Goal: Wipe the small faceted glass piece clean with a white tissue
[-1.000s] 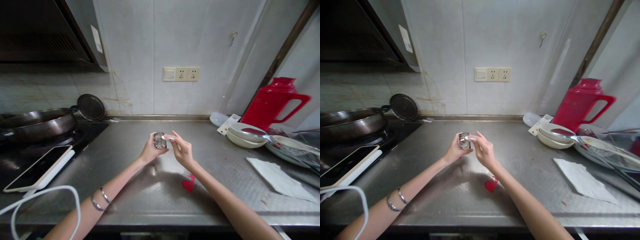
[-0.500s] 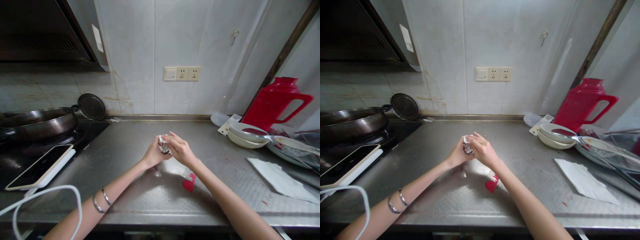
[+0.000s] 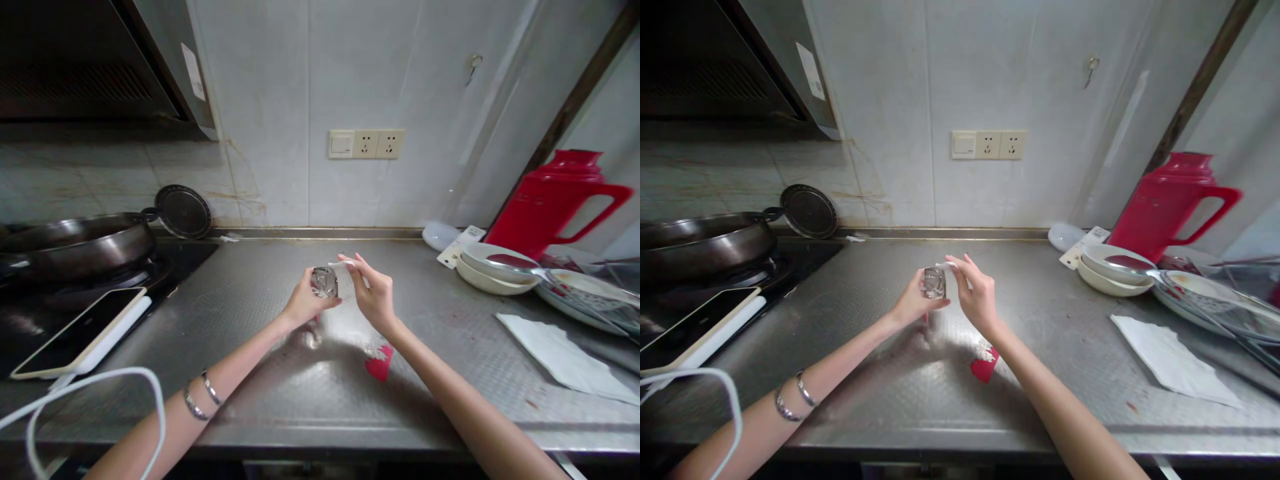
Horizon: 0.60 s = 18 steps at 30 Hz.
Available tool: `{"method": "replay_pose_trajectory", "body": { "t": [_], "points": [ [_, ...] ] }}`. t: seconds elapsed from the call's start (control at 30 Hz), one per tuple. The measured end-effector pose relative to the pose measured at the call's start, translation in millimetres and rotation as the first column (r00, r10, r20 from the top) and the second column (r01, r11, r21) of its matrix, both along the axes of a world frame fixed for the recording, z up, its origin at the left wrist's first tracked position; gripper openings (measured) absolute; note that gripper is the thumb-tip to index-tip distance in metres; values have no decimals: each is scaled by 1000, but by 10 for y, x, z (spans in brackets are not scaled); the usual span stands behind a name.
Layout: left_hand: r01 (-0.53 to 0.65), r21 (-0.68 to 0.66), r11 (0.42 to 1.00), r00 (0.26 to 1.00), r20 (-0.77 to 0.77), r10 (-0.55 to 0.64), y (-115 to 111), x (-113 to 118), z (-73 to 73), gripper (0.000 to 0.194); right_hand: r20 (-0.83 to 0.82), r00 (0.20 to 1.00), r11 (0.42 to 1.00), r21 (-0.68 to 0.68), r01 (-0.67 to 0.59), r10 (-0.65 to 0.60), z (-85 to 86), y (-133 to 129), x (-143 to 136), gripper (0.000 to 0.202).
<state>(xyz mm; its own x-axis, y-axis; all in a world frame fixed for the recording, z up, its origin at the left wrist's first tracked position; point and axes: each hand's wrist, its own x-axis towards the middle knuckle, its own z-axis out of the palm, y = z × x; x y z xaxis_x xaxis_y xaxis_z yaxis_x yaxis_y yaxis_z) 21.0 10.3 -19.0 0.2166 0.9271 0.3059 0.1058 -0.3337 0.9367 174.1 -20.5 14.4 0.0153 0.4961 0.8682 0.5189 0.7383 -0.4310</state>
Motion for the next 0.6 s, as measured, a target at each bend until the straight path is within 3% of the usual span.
{"method": "replay_pose_trajectory", "body": {
  "t": [0.17,0.3,0.4,0.6],
  "points": [
    [21,61,998,998,-61,-17,-43,27,11,69,220,960,985,-53,-166,174,-78,79,23,29],
    [-4,60,998,986,-163,14,-57,8,73,62,331,915,969,4,-246,231,-90,46,10,32],
    [-31,19,999,977,-211,35,-34,-17,86,53,375,895,961,34,-273,241,-79,17,8,34],
    [2,-23,1000,988,-156,-5,21,-65,59,50,369,881,940,49,-337,296,-37,-70,-8,32]
  ]
}}
